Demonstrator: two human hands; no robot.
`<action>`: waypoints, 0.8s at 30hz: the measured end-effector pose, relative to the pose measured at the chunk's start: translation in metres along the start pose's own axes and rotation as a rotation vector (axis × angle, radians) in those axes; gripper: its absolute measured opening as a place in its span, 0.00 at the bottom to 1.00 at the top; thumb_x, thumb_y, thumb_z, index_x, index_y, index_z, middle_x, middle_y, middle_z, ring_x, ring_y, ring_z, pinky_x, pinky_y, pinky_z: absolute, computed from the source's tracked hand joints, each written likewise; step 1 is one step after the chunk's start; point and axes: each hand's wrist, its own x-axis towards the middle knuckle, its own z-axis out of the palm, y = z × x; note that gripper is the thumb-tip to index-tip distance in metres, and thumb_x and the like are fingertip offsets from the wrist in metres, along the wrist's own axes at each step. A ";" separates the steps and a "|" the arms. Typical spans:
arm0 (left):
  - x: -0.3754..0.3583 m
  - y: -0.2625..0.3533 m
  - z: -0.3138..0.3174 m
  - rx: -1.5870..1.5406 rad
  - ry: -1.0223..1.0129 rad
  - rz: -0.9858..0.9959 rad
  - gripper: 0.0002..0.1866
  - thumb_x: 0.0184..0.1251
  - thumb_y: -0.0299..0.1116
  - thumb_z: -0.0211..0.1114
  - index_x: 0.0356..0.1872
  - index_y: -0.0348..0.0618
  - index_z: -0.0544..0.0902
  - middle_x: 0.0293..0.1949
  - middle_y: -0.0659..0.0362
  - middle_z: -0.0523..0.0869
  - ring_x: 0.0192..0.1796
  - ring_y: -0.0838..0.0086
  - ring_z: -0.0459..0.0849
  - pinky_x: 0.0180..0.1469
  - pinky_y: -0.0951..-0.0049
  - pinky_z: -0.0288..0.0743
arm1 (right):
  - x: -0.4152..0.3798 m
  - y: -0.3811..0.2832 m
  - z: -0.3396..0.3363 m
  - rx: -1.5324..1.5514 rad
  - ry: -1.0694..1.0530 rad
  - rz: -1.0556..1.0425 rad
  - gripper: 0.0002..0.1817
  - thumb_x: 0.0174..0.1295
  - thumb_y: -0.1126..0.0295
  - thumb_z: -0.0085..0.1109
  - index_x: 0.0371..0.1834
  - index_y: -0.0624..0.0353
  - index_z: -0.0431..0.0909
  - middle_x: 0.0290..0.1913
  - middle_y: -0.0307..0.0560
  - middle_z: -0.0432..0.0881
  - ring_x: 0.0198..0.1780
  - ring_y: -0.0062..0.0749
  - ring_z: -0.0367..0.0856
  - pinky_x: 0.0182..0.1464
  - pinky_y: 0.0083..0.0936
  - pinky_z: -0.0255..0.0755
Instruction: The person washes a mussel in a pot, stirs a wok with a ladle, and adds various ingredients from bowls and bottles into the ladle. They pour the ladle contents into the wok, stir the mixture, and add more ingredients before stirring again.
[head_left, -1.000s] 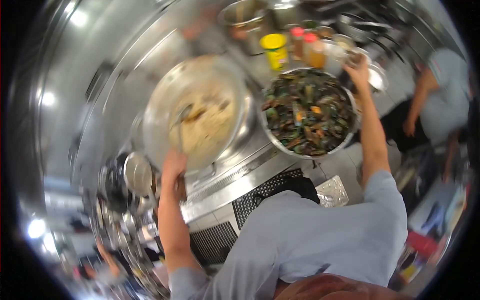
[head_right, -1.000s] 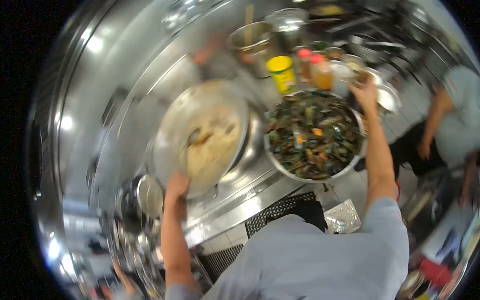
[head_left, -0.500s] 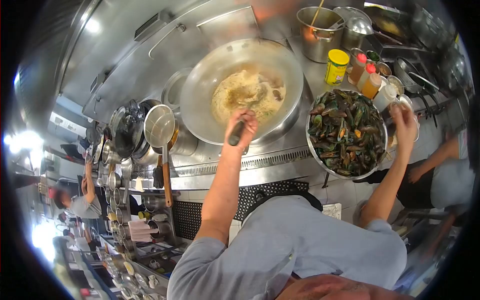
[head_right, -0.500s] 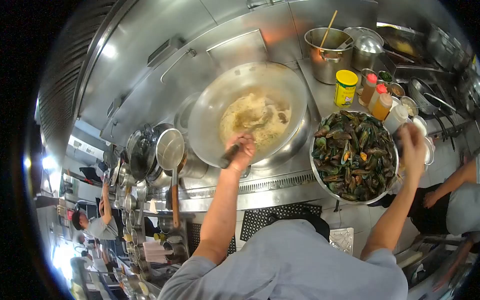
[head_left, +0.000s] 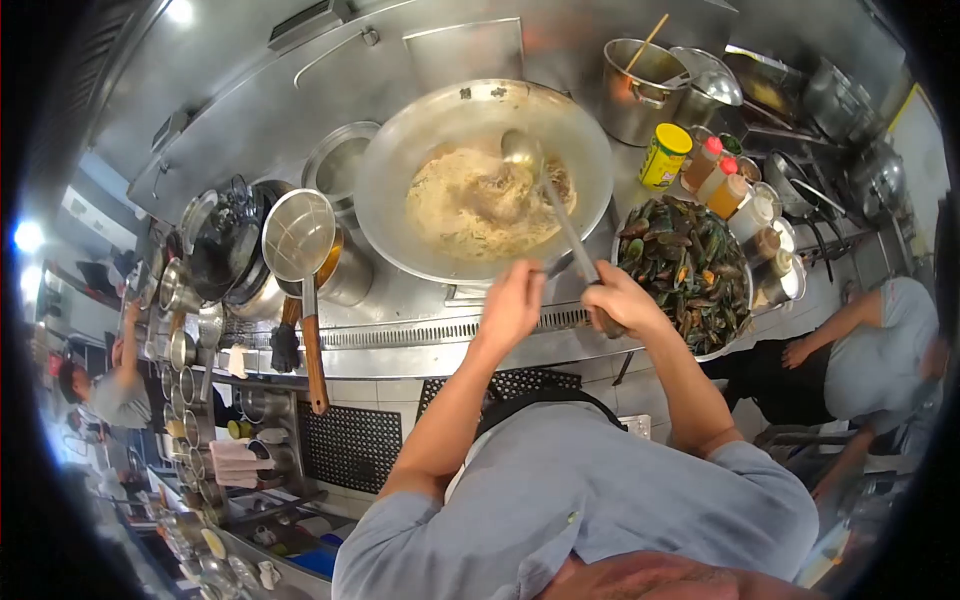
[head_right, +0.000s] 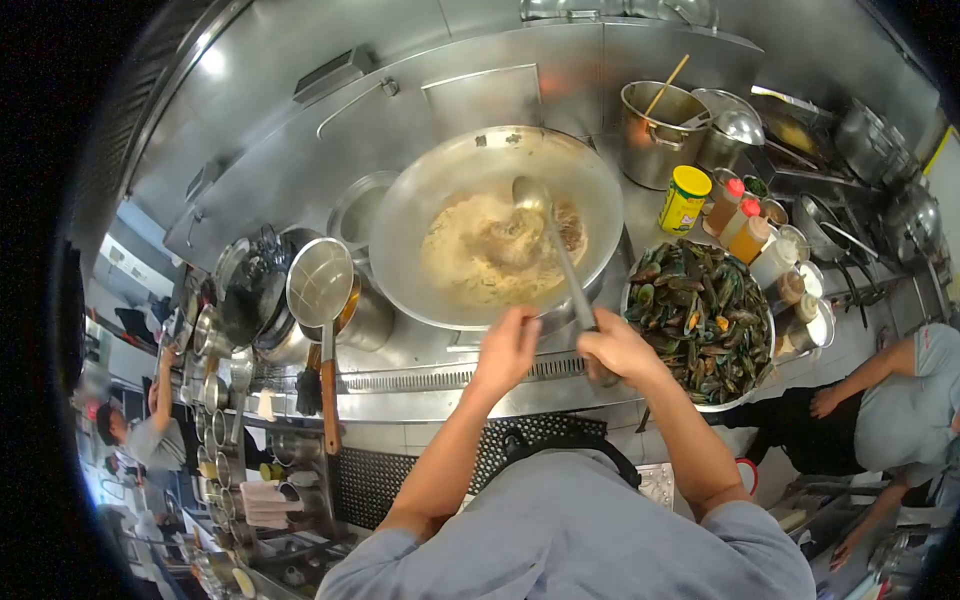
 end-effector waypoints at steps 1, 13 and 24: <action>-0.010 -0.007 -0.013 -0.007 0.008 -0.009 0.18 0.71 0.45 0.61 0.47 0.39 0.77 0.40 0.50 0.85 0.39 0.56 0.82 0.45 0.57 0.75 | -0.007 0.001 -0.004 -0.181 0.084 -0.070 0.24 0.55 0.72 0.55 0.57 0.67 0.70 0.23 0.43 0.76 0.16 0.27 0.73 0.19 0.26 0.66; -0.028 -0.036 -0.036 0.386 0.034 0.123 0.13 0.64 0.43 0.66 0.28 0.44 0.81 0.28 0.54 0.84 0.37 0.59 0.80 0.47 0.55 0.60 | 0.062 -0.031 -0.013 -0.551 0.299 -0.103 0.20 0.57 0.73 0.52 0.54 0.69 0.70 0.22 0.46 0.74 0.17 0.31 0.74 0.20 0.32 0.69; -0.032 -0.039 -0.033 0.360 0.060 0.124 0.13 0.64 0.43 0.66 0.29 0.43 0.81 0.29 0.56 0.84 0.38 0.60 0.80 0.49 0.54 0.60 | 0.032 -0.002 0.057 1.352 -0.436 0.223 0.21 0.68 0.75 0.47 0.60 0.79 0.63 0.28 0.36 0.69 0.19 0.15 0.69 0.17 0.16 0.68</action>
